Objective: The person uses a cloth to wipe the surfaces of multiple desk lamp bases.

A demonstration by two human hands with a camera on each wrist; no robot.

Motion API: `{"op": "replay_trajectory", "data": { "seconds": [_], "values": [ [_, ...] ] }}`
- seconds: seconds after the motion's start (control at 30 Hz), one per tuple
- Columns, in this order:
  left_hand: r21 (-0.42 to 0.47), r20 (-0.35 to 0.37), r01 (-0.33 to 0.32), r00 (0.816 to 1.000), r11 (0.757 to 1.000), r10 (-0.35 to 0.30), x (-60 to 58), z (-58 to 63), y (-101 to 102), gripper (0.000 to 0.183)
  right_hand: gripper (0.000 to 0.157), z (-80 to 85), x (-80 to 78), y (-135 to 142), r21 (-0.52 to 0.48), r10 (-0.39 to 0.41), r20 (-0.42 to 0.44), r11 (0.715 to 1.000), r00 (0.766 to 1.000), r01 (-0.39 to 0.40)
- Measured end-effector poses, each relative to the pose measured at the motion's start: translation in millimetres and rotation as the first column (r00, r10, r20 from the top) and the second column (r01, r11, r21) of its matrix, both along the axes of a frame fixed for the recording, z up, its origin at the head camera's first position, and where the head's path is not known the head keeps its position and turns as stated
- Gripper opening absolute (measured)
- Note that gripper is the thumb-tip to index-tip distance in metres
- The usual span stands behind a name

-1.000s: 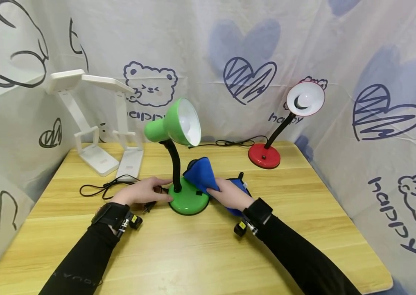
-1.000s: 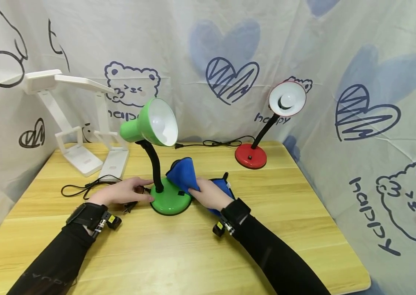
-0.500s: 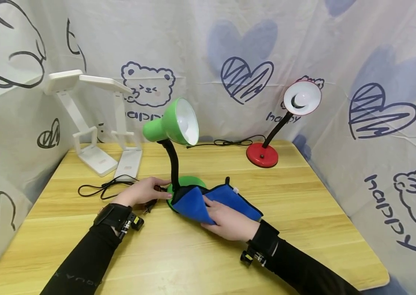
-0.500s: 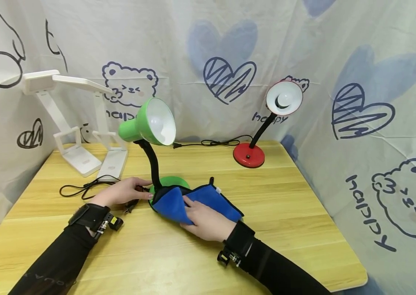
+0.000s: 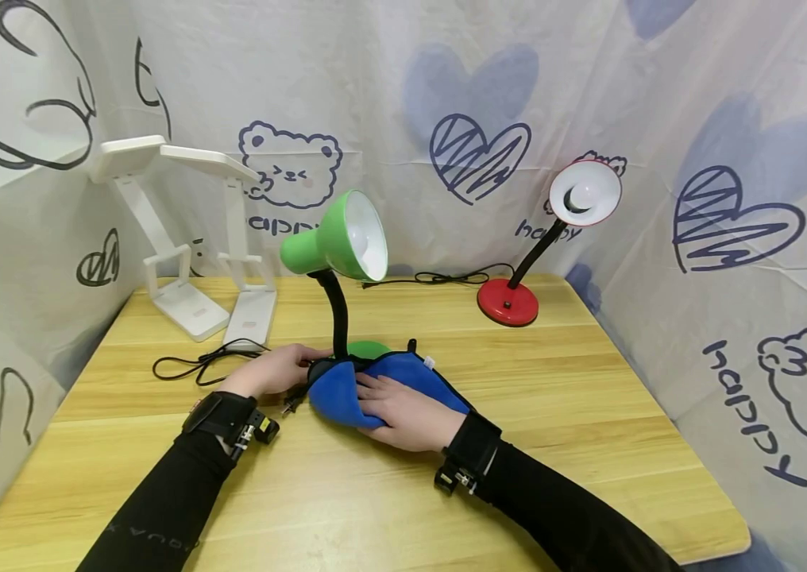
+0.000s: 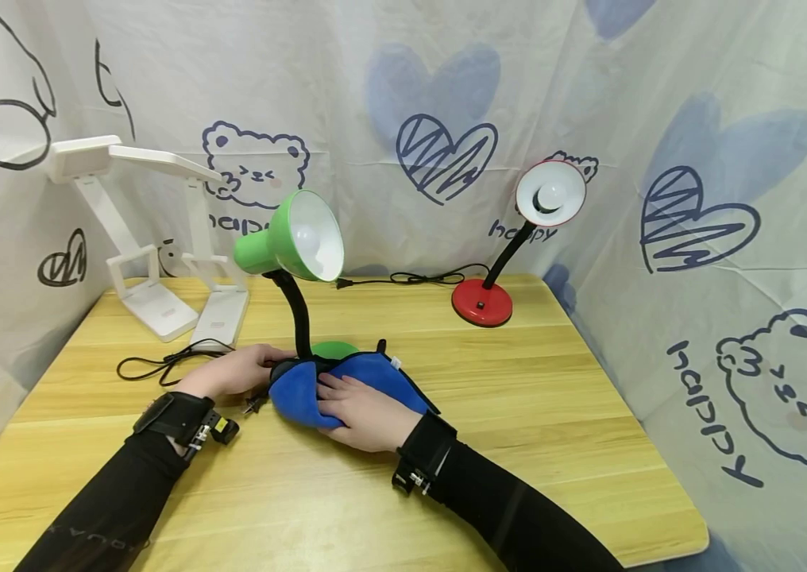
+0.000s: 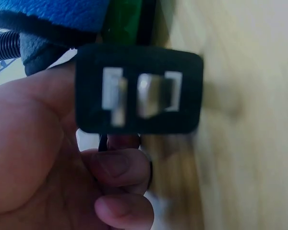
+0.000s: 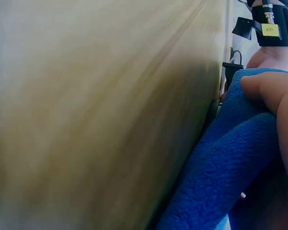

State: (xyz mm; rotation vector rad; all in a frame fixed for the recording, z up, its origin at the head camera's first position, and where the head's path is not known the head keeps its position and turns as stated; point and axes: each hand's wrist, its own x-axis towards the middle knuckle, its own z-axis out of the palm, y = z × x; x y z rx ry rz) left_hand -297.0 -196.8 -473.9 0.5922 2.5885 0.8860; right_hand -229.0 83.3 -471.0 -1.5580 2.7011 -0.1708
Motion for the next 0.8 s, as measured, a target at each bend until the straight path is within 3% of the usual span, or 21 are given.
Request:
{"op": "replay_trajectory", "data": {
  "seconds": [0.37, 0.63, 0.8],
  "values": [
    [-0.020, -0.008, -0.029, 1.000, 0.999, 0.029, 1.3, 1.6, 3, 0.045, 0.047, 11.6, -1.2, 25, -0.096, -0.103, 0.055, 0.989, 0.993, 0.108],
    [-0.027, -0.006, -0.037, 0.999, 0.999, 0.037, 0.7, 2.2, 3, 0.045, 0.047, 10.1, -25.2, 13, -0.060, -0.154, 0.050, 0.986, 0.987, 0.157],
    [-0.028, -0.012, -0.027, 1.000, 0.999, 0.027, 0.5, 2.1, 2, 0.046, 0.046, 13.0, -44.2, 2, -0.025, -0.203, 0.095, 0.978, 0.975, 0.206]
  ]
}}
